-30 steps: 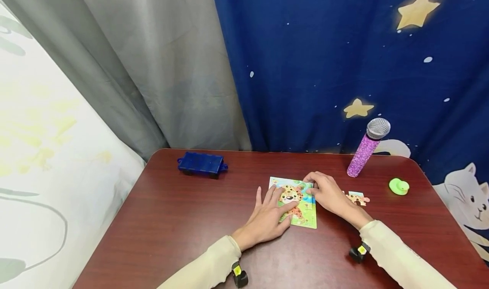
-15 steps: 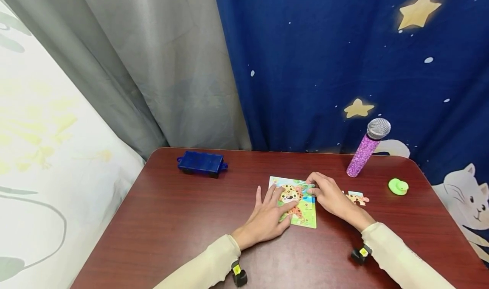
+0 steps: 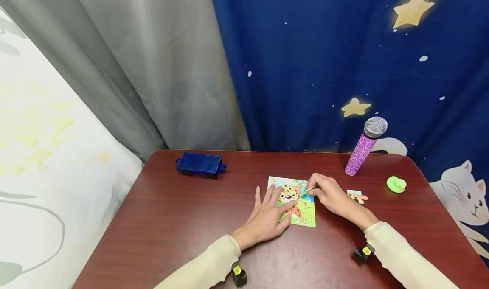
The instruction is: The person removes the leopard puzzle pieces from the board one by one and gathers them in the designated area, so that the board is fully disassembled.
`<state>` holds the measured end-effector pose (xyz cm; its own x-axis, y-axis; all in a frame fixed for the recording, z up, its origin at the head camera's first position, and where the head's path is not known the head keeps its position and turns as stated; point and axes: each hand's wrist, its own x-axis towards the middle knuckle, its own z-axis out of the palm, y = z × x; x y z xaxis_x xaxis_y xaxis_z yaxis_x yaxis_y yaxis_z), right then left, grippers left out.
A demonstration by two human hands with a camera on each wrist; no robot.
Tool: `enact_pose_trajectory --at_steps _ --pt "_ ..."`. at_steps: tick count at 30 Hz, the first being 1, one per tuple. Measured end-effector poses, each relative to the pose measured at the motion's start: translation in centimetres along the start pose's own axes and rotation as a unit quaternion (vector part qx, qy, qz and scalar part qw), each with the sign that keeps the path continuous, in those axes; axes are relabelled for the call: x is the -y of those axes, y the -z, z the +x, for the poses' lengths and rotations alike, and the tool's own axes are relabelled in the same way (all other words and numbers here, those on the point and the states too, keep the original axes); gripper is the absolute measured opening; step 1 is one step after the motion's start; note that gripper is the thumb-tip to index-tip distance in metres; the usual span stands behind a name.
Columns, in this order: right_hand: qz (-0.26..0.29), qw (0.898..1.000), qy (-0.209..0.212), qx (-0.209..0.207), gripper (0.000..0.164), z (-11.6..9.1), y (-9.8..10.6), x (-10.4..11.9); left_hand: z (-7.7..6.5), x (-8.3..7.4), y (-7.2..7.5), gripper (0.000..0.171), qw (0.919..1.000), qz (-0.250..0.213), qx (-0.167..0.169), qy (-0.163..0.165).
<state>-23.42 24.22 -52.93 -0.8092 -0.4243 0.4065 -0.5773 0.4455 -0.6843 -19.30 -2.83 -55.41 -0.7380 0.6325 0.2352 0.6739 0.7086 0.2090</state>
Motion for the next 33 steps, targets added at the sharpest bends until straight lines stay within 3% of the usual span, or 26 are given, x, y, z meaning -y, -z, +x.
enact_pose_trajectory --at_steps 4,7,11,19,27,33 --pt "0.092 0.99 -0.104 -0.04 0.015 0.3 1.1 0.1 0.0 0.1 0.0 0.046 1.0 -0.003 -0.005 -0.003" --pt "0.066 0.986 -0.137 -0.067 0.012 0.1 2.3 0.4 -0.1 0.2 -0.2 0.045 0.9999 0.001 -0.009 -0.007" --pt "-0.009 0.988 -0.127 -0.091 0.02 -0.8 3.5 0.5 -0.3 0.4 -0.7 0.045 0.9998 0.013 -0.015 -0.008" --pt "-0.049 0.979 -0.128 -0.153 0.025 -4.4 5.9 -0.4 -0.4 0.5 -0.7 0.044 0.9998 0.004 -0.017 -0.006" --pt "-0.028 0.975 -0.136 -0.171 0.026 -7.5 8.9 -0.6 -0.7 0.7 -0.7 0.044 0.9995 -0.017 -0.026 -0.001" --pt "-0.078 0.967 -0.154 -0.188 0.027 -9.5 10.3 -0.8 -1.0 0.7 -0.4 0.046 0.9978 -0.05 -0.043 0.011"
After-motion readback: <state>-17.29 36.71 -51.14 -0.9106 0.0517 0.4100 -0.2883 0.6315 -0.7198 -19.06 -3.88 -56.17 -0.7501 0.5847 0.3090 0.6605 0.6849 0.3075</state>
